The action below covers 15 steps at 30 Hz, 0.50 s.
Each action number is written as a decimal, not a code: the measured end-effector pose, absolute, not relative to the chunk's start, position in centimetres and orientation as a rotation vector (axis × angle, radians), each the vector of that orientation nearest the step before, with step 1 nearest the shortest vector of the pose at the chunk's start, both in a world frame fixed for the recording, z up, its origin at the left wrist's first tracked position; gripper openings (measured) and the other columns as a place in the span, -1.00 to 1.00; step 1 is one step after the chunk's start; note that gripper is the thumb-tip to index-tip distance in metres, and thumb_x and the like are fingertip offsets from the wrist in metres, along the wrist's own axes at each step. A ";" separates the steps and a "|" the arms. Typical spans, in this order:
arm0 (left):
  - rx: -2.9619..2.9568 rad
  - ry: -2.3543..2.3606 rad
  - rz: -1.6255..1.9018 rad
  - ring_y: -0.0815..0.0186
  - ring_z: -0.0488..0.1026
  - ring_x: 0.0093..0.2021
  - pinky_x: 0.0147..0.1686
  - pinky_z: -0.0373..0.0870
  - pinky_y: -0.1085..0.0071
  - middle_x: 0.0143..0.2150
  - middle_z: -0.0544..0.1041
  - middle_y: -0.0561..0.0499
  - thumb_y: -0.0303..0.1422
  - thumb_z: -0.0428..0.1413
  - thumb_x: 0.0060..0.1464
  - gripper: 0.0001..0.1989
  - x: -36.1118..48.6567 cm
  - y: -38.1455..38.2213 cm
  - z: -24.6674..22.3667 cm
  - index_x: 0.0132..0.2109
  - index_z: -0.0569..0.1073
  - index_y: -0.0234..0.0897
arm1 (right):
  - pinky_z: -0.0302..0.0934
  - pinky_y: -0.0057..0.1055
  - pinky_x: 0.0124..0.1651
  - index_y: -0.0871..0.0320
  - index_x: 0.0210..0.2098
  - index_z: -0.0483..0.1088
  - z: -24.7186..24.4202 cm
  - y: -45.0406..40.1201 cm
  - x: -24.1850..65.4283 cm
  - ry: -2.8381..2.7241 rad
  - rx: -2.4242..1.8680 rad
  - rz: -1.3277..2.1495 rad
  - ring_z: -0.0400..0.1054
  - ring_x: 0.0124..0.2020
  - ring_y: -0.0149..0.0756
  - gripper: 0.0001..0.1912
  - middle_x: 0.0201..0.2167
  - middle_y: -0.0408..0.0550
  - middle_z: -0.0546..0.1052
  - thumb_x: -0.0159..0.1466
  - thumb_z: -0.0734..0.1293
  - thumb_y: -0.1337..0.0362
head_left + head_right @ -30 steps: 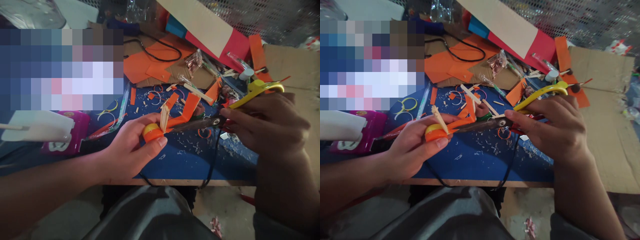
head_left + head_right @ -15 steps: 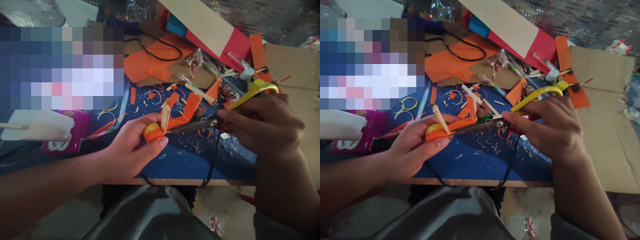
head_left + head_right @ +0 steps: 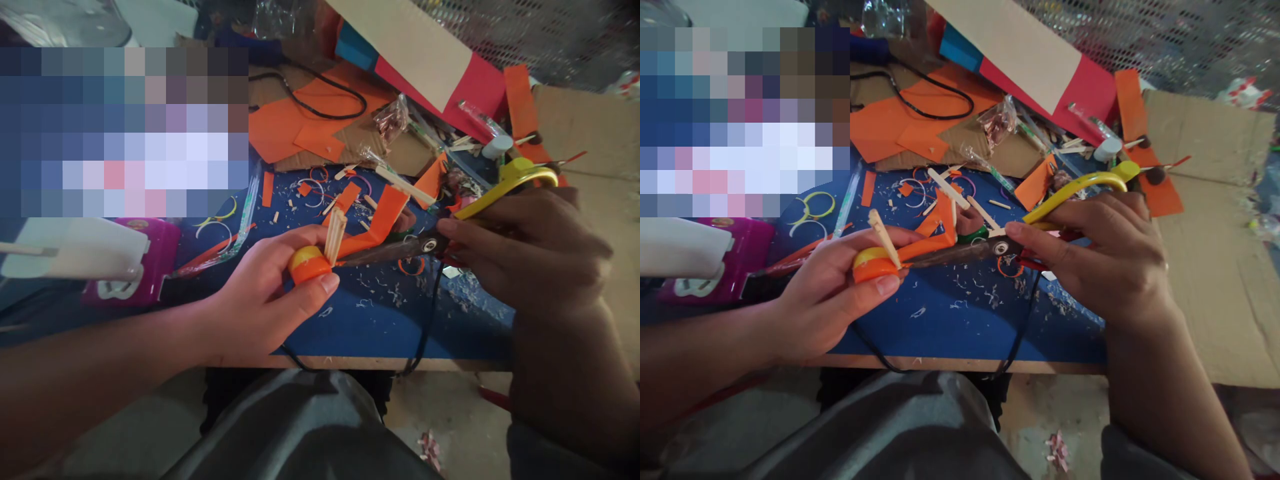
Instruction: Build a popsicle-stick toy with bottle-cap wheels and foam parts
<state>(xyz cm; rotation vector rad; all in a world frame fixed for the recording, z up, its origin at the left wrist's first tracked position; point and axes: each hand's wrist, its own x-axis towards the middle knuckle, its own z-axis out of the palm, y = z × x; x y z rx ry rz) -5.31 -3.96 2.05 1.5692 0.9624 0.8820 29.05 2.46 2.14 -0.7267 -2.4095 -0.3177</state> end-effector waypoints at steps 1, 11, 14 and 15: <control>1.568 0.964 0.885 0.38 0.33 -0.43 -0.44 0.39 0.45 -0.39 0.42 0.11 -0.32 0.19 0.33 -0.92 -5.3 -4.0 2.0 -0.11 0.55 -0.21 | 0.28 -0.23 -0.16 -0.45 0.40 0.41 2.2 2.4 29.0 -2.408 -0.727 -0.318 0.50 -0.28 -0.27 -0.18 -0.16 -0.16 0.63 0.31 0.60 0.38; 1.549 0.947 0.877 0.37 0.32 -0.43 -0.46 0.39 0.45 -0.38 0.43 0.09 -0.28 0.18 0.38 -0.89 -5.4 -4.1 1.7 -0.08 0.56 -0.20 | 0.30 -0.27 -0.20 -0.44 0.44 0.38 2.2 2.5 29.1 -2.410 -0.688 -0.365 0.52 -0.32 -0.32 -0.07 -0.19 -0.18 0.63 0.26 0.61 0.49; 1.554 0.976 0.869 0.37 0.32 -0.41 -0.44 0.40 0.45 -0.36 0.43 0.08 -0.26 0.17 0.39 -0.87 -5.4 -4.1 1.7 -0.08 0.56 -0.20 | 0.30 -0.28 -0.20 -0.43 0.43 0.39 2.3 2.6 29.2 -2.403 -0.673 -0.382 0.50 -0.34 -0.35 -0.09 -0.23 -0.20 0.62 0.27 0.59 0.49; 1.556 0.985 0.868 0.37 0.32 -0.41 -0.43 0.41 0.46 -0.35 0.43 0.08 -0.26 0.17 0.39 -0.87 -5.4 -4.2 1.7 -0.08 0.56 -0.20 | 0.31 -0.28 -0.20 -0.42 0.43 0.40 2.3 2.6 29.2 -2.401 -0.667 -0.387 0.50 -0.35 -0.36 -0.11 -0.23 -0.20 0.62 0.29 0.58 0.49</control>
